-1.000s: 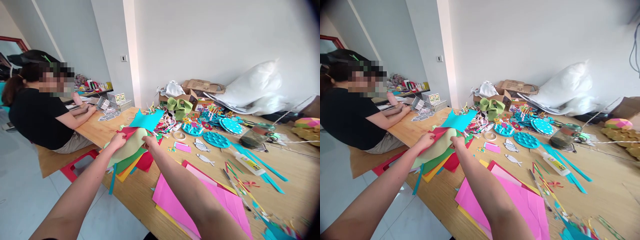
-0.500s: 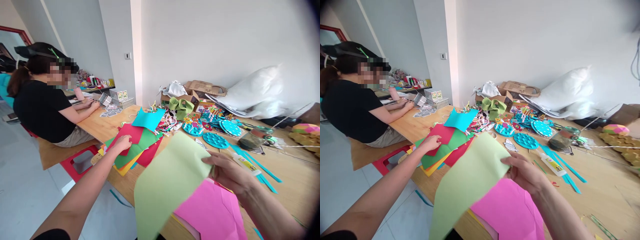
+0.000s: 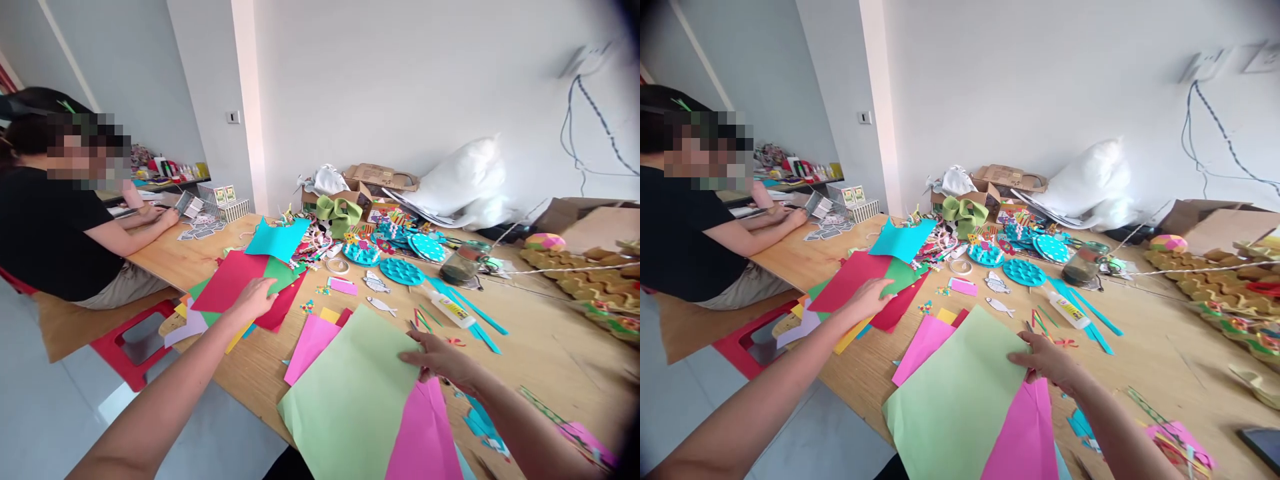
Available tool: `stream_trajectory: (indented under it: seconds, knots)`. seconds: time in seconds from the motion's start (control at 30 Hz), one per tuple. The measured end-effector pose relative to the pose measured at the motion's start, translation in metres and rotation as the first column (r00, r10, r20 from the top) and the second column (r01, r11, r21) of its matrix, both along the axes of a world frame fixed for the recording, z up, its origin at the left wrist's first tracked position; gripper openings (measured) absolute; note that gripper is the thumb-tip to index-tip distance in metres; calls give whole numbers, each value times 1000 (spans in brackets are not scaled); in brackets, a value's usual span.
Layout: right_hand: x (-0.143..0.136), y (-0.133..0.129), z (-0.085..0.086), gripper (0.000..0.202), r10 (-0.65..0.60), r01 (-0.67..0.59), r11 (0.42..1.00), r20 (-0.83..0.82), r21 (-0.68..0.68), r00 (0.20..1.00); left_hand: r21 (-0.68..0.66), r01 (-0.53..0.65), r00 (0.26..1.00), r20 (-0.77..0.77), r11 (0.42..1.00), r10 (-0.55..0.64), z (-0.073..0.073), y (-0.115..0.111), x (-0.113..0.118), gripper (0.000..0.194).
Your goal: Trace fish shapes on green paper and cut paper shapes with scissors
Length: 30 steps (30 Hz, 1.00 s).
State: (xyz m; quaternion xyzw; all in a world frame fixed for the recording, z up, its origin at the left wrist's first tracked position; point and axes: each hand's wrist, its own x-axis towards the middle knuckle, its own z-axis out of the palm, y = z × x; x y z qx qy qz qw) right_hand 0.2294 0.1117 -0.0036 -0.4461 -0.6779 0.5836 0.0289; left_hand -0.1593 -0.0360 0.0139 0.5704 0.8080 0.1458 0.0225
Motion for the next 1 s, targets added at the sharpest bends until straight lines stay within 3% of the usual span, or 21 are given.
stream_trajectory:
  seconds: [0.2,0.33,0.4,0.5,0.63,0.7,0.83,0.9,1.0]
  knots:
    - [-4,-2,1,50,-59,33,973,108,227,992,35,337,939,64,941,-339,-4,2,76,40]
    - [-6,-3,3,41,-74,64,965,31,256,997,13,581,804,144,814,-576,-8,0,117,41]
    - [-5,-3,3,37,-60,61,964,-14,260,998,5,634,760,181,774,-624,-10,-1,127,40]
    - [-3,-5,6,37,-49,60,962,-50,267,998,37,602,768,243,797,-592,-14,0,131,48]
    - [2,-9,15,40,-44,81,963,-146,256,988,102,449,780,440,888,-445,-23,7,125,62]
    - [5,-12,19,42,-69,116,973,-232,198,970,114,372,697,621,921,-359,-26,10,122,65]
    - [7,-16,22,40,-177,205,978,-350,42,920,111,344,384,890,932,-248,-25,11,122,58]
    - [8,-17,21,40,-237,256,967,-371,3,898,85,379,307,928,922,-212,-19,7,122,50]
    - [12,-15,15,38,-318,341,940,-413,-20,853,24,432,258,955,901,-149,-9,-2,118,50]
